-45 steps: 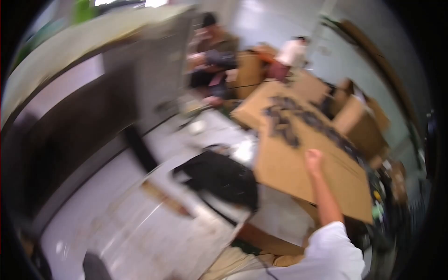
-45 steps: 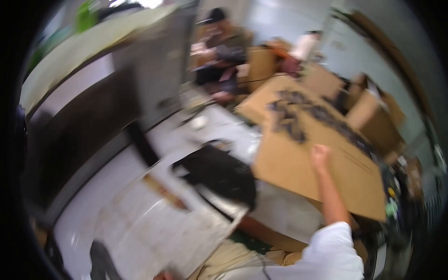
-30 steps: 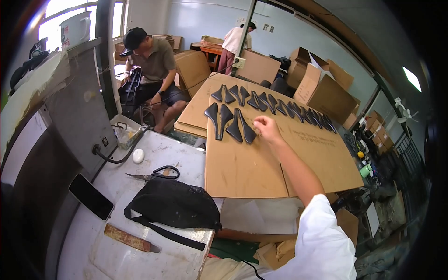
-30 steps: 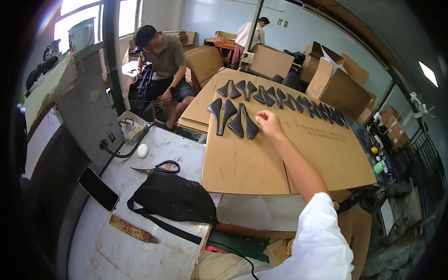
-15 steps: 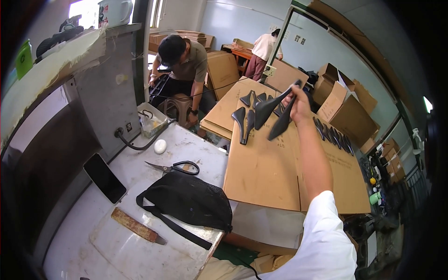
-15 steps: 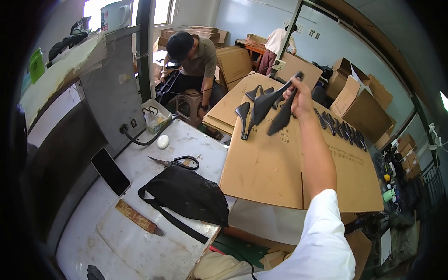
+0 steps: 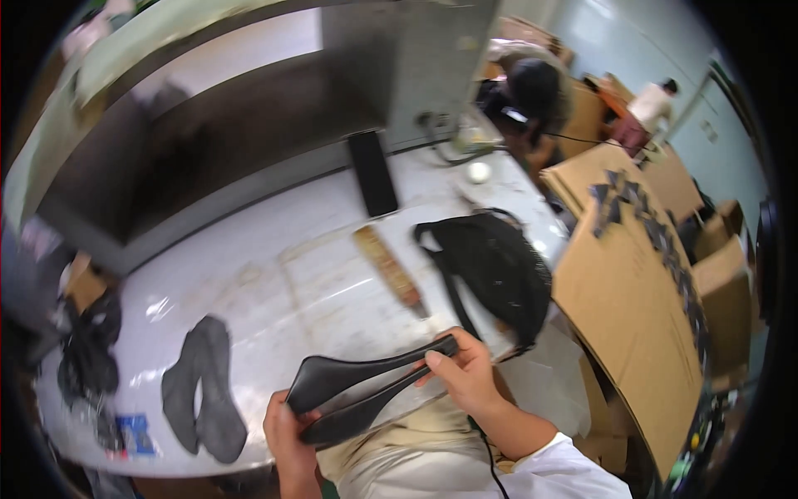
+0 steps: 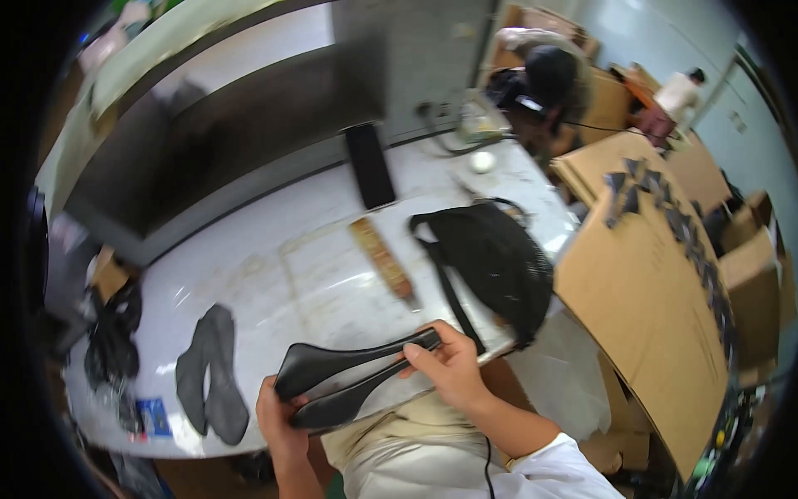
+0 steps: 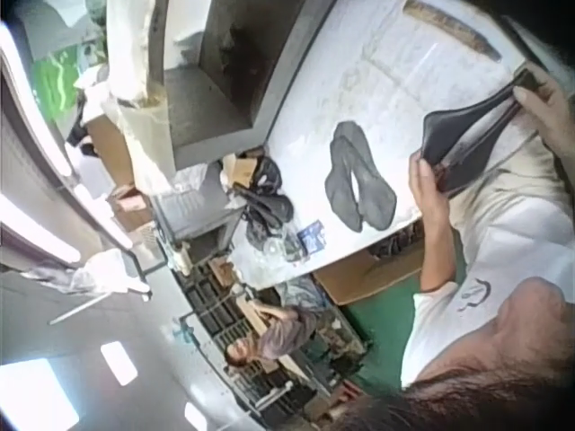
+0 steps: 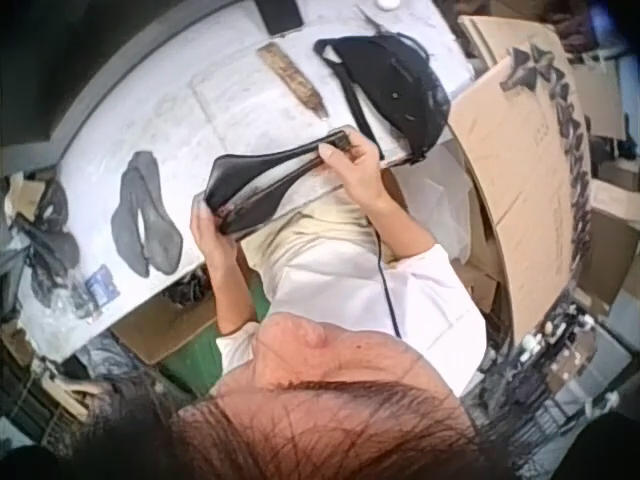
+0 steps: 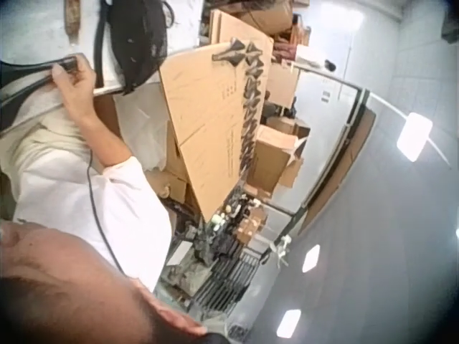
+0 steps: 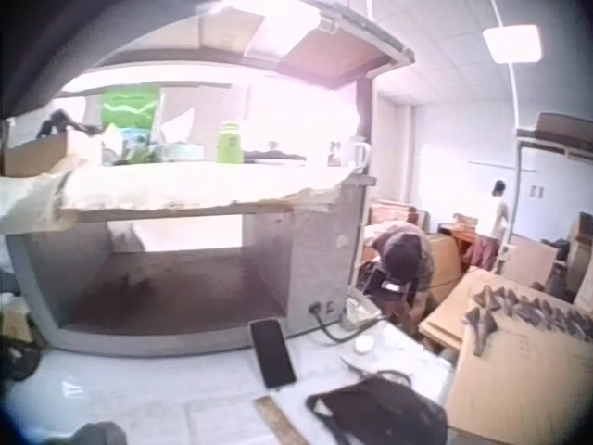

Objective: The person is shown assembling components for a bicycle saddle at a manufacturing workbench.

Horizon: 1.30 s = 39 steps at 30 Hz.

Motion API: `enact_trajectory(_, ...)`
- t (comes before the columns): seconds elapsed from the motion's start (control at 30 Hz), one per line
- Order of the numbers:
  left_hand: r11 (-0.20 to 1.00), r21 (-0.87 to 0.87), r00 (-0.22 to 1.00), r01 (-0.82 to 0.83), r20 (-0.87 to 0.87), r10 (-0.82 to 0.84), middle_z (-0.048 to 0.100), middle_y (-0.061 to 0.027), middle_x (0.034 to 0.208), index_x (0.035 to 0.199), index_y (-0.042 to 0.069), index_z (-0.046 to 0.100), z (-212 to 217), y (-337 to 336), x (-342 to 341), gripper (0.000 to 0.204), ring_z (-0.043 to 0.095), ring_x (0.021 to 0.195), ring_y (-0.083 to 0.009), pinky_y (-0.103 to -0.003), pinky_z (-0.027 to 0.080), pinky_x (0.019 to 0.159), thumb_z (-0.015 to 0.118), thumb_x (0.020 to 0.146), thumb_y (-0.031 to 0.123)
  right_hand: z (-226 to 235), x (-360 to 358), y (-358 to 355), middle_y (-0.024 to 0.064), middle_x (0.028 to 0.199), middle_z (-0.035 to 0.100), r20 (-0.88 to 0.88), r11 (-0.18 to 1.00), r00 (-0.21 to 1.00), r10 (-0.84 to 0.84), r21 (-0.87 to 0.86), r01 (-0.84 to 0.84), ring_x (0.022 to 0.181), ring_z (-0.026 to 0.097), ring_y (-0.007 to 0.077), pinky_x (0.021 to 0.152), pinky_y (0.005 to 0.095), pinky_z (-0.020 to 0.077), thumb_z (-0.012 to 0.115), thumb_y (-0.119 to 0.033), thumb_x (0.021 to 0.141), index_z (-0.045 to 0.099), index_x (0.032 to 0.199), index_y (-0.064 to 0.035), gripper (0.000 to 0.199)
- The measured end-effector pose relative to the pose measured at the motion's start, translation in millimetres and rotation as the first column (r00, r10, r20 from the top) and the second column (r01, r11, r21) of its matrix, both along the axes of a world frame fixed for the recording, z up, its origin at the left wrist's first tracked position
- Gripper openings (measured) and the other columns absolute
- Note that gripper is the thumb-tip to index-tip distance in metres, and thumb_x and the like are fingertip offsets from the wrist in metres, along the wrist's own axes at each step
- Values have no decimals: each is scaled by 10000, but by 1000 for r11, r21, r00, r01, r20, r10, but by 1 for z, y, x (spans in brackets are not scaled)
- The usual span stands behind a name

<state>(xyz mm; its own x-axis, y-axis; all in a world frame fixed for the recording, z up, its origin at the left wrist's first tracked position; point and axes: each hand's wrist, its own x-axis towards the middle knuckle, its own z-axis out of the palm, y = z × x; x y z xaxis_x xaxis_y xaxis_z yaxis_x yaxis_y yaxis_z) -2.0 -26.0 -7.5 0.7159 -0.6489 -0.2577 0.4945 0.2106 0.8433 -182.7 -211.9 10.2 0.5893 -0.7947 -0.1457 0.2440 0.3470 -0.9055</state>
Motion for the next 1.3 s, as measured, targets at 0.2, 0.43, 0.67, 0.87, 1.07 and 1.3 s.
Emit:
enact_trajectory(0.2,957,255,975,-137,204,85,612,-13,807,1009,3,587,24,37,15,133,554,702,-61,-219,451,643,612,929,106,-8,8,10,46,900,596,-273,830,961,-55,-547,-108,758,548,107,660,241,455,699,-159,787,599,1119,19,390)
enact_trajectory(0.43,611,513,337,-603,858,-388,623,-146,799,1027,16,618,31,43,33,326,619,585,-267,-372,480,537,720,829,254,12,-2,-6,62,849,539,-227,658,950,-215,-752,-31,735,504,141,663,250,409,650,-166,836,603,1029,12,267)
enact_trajectory(0.67,680,410,313,-607,911,-269,579,-97,771,997,12,625,63,44,72,168,528,564,-183,-304,419,521,666,846,74,127,23,35,93,793,635,-166,-88,816,554,-986,-140,615,593,212,543,310,474,637,-34,779,635,773,-71,37)
enact_trajectory(0.87,661,429,305,-616,903,-302,600,-92,709,951,5,636,66,32,112,111,566,605,-181,-312,445,544,630,862,70,180,49,32,57,818,509,-195,-354,755,626,-934,52,611,451,152,539,339,405,699,-192,727,653,1017,24,365)
enact_trajectory(1.07,499,593,230,-632,759,-609,653,-184,794,825,7,635,44,-6,160,204,633,685,-349,-439,483,615,615,869,205,196,84,46,49,726,448,-490,-439,365,792,-872,-217,571,436,174,543,308,368,590,-162,777,605,943,13,242)
enact_trajectory(1.3,185,666,301,-722,544,-783,660,-238,813,787,-11,677,30,1,192,379,647,780,-434,-477,521,717,581,842,351,226,103,55,16,680,471,-636,-538,237,735,-758,-368,577,465,152,551,292,392,572,-164,872,567,838,-41,127)
